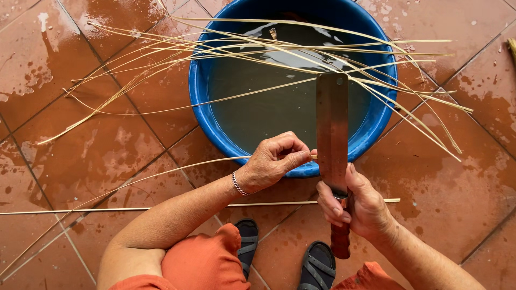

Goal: The person sits on a tiled floor and uses a large knife to split long, thin bamboo strips into finer strands. They hold the strips with one hand and use the knife to shave and separate the material, occasionally dipping the strips into a blue basin of water to keep them pliable.

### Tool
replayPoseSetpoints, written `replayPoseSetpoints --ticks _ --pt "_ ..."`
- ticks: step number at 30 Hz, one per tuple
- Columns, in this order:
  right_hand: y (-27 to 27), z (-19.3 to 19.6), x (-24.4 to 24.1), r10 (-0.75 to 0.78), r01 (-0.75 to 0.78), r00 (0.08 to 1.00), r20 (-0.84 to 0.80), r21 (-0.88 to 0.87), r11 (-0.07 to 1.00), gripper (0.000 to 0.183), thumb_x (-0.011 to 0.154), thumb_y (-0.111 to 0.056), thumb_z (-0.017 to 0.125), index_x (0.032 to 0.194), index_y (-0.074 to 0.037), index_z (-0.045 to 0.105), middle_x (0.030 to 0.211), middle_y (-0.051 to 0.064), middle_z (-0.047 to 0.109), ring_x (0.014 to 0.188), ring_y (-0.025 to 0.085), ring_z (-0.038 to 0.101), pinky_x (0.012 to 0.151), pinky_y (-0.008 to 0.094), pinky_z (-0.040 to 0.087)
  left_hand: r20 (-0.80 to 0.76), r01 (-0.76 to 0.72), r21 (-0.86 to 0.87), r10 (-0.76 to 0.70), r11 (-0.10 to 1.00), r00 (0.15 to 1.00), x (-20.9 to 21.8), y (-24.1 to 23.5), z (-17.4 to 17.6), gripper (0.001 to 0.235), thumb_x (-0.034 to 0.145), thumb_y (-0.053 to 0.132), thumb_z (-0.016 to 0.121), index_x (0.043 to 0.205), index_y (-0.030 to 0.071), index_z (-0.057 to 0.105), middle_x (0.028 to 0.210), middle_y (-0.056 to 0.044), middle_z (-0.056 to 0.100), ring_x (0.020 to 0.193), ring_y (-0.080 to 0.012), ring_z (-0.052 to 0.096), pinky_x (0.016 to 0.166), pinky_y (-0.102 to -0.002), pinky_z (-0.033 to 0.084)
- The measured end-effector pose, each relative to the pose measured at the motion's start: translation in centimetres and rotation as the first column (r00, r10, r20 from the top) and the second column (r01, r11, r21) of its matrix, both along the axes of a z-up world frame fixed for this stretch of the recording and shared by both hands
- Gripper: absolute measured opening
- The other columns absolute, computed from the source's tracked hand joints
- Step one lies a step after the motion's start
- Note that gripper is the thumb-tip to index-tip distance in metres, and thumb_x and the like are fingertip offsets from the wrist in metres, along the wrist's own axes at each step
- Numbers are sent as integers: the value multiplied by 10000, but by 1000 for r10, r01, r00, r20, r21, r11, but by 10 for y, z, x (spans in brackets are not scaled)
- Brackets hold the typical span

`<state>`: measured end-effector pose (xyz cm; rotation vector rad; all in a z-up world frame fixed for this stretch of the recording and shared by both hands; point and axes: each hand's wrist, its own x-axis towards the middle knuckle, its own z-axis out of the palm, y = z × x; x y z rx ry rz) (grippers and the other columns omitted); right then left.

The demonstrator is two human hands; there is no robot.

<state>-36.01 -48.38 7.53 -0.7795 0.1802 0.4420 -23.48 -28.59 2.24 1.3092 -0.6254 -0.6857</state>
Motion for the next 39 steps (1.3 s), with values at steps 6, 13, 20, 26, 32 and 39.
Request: replayPoseSetpoints --ticks 6,13,20,26,32,39 --pt "2 0 0 7 -7 1000 13 -37 999 703 1005 -602 425 1542 -150 398 590 28 471 426 93 363 395 264 345 -5 5 -9 -5 1000 1000 -2 -1 3 199 1032 187 671 1054 -9 704 1033 -25 624 997 -89 677 881 -238 584" --pt "2 0 -1 23 -24 999 27 34 999 685 1016 -594 441 1528 -140 423 588 29 465 427 94 355 391 266 345 -82 58 -42 -61 997 995 -2 1 1 215 1053 200 648 1074 -7 702 1068 -27 627 1041 -93 671 949 -250 583" --pt "1 -4 -3 20 -21 999 30 43 999 647 1024 -604 435 1431 -103 479 582 36 464 425 97 353 384 264 340 -144 71 -69 -81 995 986 -2 2 0 229 1038 221 645 1083 2 692 1071 -27 647 1082 -106 678 1016 -273 587" --pt "3 -1 -2 20 -21 999 31 14 1000 684 1007 -602 444 1493 -120 443 577 32 459 419 95 351 381 266 345 -121 47 -33 -51 998 991 -3 2 3 223 1034 216 656 1066 -1 697 1054 -21 639 1051 -92 678 979 -257 587" --pt "7 5 1 20 -20 1000 6 -27 999 724 984 -614 457 1529 -140 415 564 22 454 409 93 353 374 271 344 51 -19 40 17 999 999 -5 3 10 194 1035 198 684 1014 9 720 973 -2 616 894 -51 604 779 -214 526" --pt "13 -2 -2 -26 25 1000 -18 -47 999 683 994 -634 453 1398 -83 472 563 28 469 406 109 358 386 274 339 141 -71 31 66 997 988 -7 3 13 150 1019 183 701 981 37 707 940 18 609 805 -28 557 694 -207 489"
